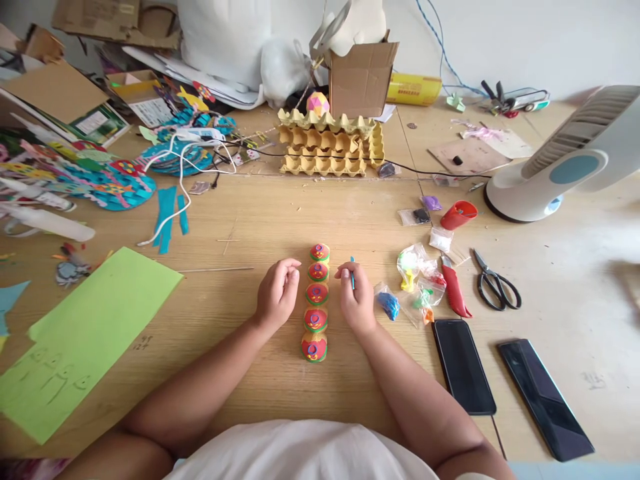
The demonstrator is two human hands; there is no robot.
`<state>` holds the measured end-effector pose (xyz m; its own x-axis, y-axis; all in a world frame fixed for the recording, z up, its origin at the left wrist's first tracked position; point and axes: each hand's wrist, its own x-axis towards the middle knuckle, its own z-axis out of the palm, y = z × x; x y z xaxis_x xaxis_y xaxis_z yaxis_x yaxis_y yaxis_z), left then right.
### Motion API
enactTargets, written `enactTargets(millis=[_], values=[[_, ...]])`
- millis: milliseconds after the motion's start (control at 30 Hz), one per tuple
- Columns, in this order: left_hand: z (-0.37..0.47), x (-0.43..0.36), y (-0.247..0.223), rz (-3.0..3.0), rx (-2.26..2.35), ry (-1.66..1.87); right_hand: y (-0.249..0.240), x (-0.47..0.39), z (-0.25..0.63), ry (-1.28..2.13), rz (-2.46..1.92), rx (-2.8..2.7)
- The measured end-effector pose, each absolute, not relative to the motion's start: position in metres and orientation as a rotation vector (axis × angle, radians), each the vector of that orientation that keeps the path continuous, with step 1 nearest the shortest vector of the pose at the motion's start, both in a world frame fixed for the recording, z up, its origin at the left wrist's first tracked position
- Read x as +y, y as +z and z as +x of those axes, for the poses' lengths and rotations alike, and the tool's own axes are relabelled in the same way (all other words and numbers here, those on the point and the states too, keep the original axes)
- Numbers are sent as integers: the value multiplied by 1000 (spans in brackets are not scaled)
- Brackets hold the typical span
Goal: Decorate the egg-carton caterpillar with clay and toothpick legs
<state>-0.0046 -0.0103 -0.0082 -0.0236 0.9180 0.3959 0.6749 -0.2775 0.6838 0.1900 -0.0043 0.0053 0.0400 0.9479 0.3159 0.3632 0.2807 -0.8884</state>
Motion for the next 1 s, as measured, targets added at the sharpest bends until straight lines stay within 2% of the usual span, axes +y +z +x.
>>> enactTargets(millis=[200, 367, 567, 633, 733, 1000], values=[[-3, -8, -12, 2021, 1635, 1293, 13, -14, 185, 714, -1201, -1481], [-2, -6, -12, 2099, 1614, 1367, 48, -22, 192, 539, -1198, -1407], [-1, -5, -11, 2120, 1597, 1410, 86, -20, 240, 227, -1724, -2042], [-1, -4, -11, 2126, 1587, 1424, 85, -20, 256, 108, -1951, -2130], [0, -4, -11, 2129, 1584, 1424, 76, -20, 269, 101, -2205, -2165], [0, -4, -10, 2133, 1584, 1436, 54, -15, 260, 251, -2350, -2244]])
